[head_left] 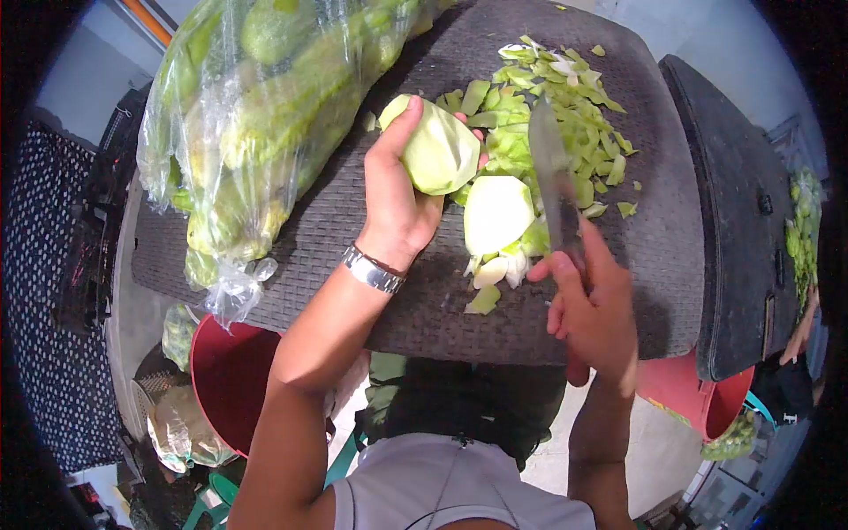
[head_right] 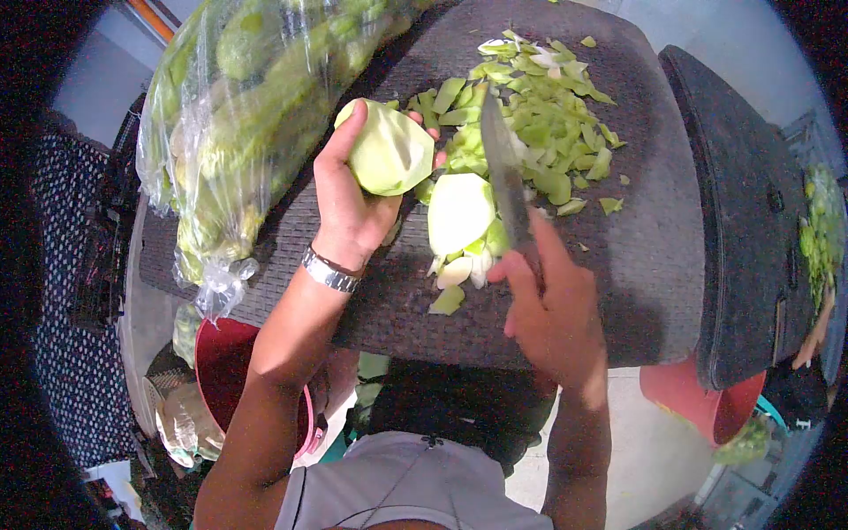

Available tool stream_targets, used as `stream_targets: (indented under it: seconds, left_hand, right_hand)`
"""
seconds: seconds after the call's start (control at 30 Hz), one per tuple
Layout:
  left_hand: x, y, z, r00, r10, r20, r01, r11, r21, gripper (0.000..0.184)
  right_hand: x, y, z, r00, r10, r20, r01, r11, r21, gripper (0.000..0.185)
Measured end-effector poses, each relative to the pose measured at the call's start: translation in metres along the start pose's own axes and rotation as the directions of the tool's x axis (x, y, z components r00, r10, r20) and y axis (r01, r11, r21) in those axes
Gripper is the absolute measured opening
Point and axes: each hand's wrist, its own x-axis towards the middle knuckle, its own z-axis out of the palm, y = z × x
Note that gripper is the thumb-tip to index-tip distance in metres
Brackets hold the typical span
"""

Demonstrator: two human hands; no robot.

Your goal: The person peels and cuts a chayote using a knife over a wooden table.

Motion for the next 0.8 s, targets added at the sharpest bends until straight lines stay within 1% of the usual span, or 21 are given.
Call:
stream_targets:
  seconds: [0.07, 0.13, 0.2, 0.27, 0.3, 0.33, 0.4, 0.43, 0.47, 0.5, 0.53, 0.57, 0.6, 0.63, 0.67, 0.77, 0.8]
  left_hand:
    - [-0.002, 0.000, 0.002, 1.000, -0.010, 0.005, 0.010, 1.000, 0.009, 0.043]
    - [-0.006, -0.001, 0.005, 0.999, -0.031, 0.026, 0.030, 0.999, 0.018, 0.043]
    - [-0.009, -0.006, 0.007, 0.999, 0.010, 0.052, -0.014, 0.998, 0.068, 0.042]
    - [-0.014, -0.009, 0.011, 0.995, 0.057, 0.078, -0.068, 0.987, 0.144, 0.041]
    - [-0.015, -0.009, 0.013, 0.991, 0.108, 0.077, -0.120, 0.977, 0.178, 0.040]
    - [-0.017, -0.009, 0.015, 0.984, 0.161, 0.073, -0.173, 0.962, 0.211, 0.039]
    - [-0.015, -0.008, 0.013, 0.962, 0.265, 0.061, -0.271, 0.923, 0.273, 0.034]
    - [-0.014, -0.008, 0.011, 0.961, 0.271, 0.057, -0.277, 0.928, 0.248, 0.031]
    - [-0.013, -0.008, 0.010, 0.960, 0.274, 0.049, -0.278, 0.934, 0.225, 0.031]
    - [-0.012, -0.007, 0.008, 0.961, 0.274, 0.044, -0.278, 0.939, 0.204, 0.032]
    - [-0.010, -0.006, 0.008, 0.967, 0.252, 0.045, -0.256, 0.948, 0.187, 0.030]
    - [-0.009, -0.003, 0.006, 0.980, 0.196, 0.043, -0.201, 0.967, 0.155, 0.030]
    - [-0.008, 0.001, 0.004, 0.989, 0.140, 0.046, -0.145, 0.982, 0.123, 0.031]
    - [-0.006, 0.005, 0.004, 0.995, 0.084, 0.052, -0.088, 0.992, 0.091, 0.034]
    - [-0.008, 0.008, 0.007, 0.997, 0.070, 0.014, -0.071, 0.994, 0.085, 0.037]
    - [-0.002, 0.012, -0.003, 0.993, -0.072, 0.097, 0.082, 0.991, -0.104, 0.038]
    - [0.000, 0.012, -0.004, 0.993, -0.099, 0.069, 0.107, 0.986, -0.127, 0.041]
  right_hand:
    - [0.006, 0.002, 0.013, 0.988, -0.144, -0.062, 0.136, 0.983, -0.123, 0.055]
    - [0.015, -0.007, 0.024, 0.961, -0.252, -0.115, 0.226, 0.954, -0.197, 0.055]
    - [0.031, -0.024, 0.034, 0.932, -0.317, -0.177, 0.278, 0.936, -0.215, 0.059]
    - [0.049, -0.034, 0.046, 0.943, -0.272, -0.189, 0.219, 0.940, -0.262, 0.063]
    - [0.060, -0.037, 0.048, 0.947, -0.255, -0.195, 0.194, 0.938, -0.286, 0.065]
    - [0.073, -0.036, 0.050, 0.943, -0.289, -0.166, 0.258, 0.948, -0.185, 0.061]
    - [0.089, -0.031, 0.048, 0.937, -0.333, -0.103, 0.302, 0.923, -0.239, 0.056]
    - [0.096, -0.028, 0.047, 0.934, -0.351, -0.061, 0.324, 0.908, -0.267, 0.053]
    - [0.103, -0.024, 0.048, 0.910, -0.408, -0.074, 0.373, 0.884, -0.284, 0.045]
    - [0.106, -0.029, 0.045, 0.943, -0.327, -0.053, 0.301, 0.912, -0.279, 0.045]
    - [0.107, -0.038, 0.039, 0.969, -0.245, -0.036, 0.226, 0.934, -0.277, 0.045]
    - [0.108, -0.042, 0.034, 0.987, -0.158, -0.021, 0.147, 0.950, -0.275, 0.045]
    - [0.112, -0.040, 0.030, 0.999, -0.039, -0.012, 0.038, 0.996, -0.077, 0.045]
    - [0.117, -0.035, 0.023, 0.992, -0.104, -0.073, 0.091, 0.982, -0.166, 0.046]
    - [0.122, -0.026, 0.016, 0.977, -0.173, -0.125, 0.136, 0.957, -0.258, 0.048]
    - [0.118, -0.023, -0.001, 0.974, -0.154, -0.163, 0.094, 0.940, -0.328, 0.053]
    - [0.107, -0.026, -0.004, 0.985, -0.099, -0.145, 0.072, 0.981, -0.179, 0.053]
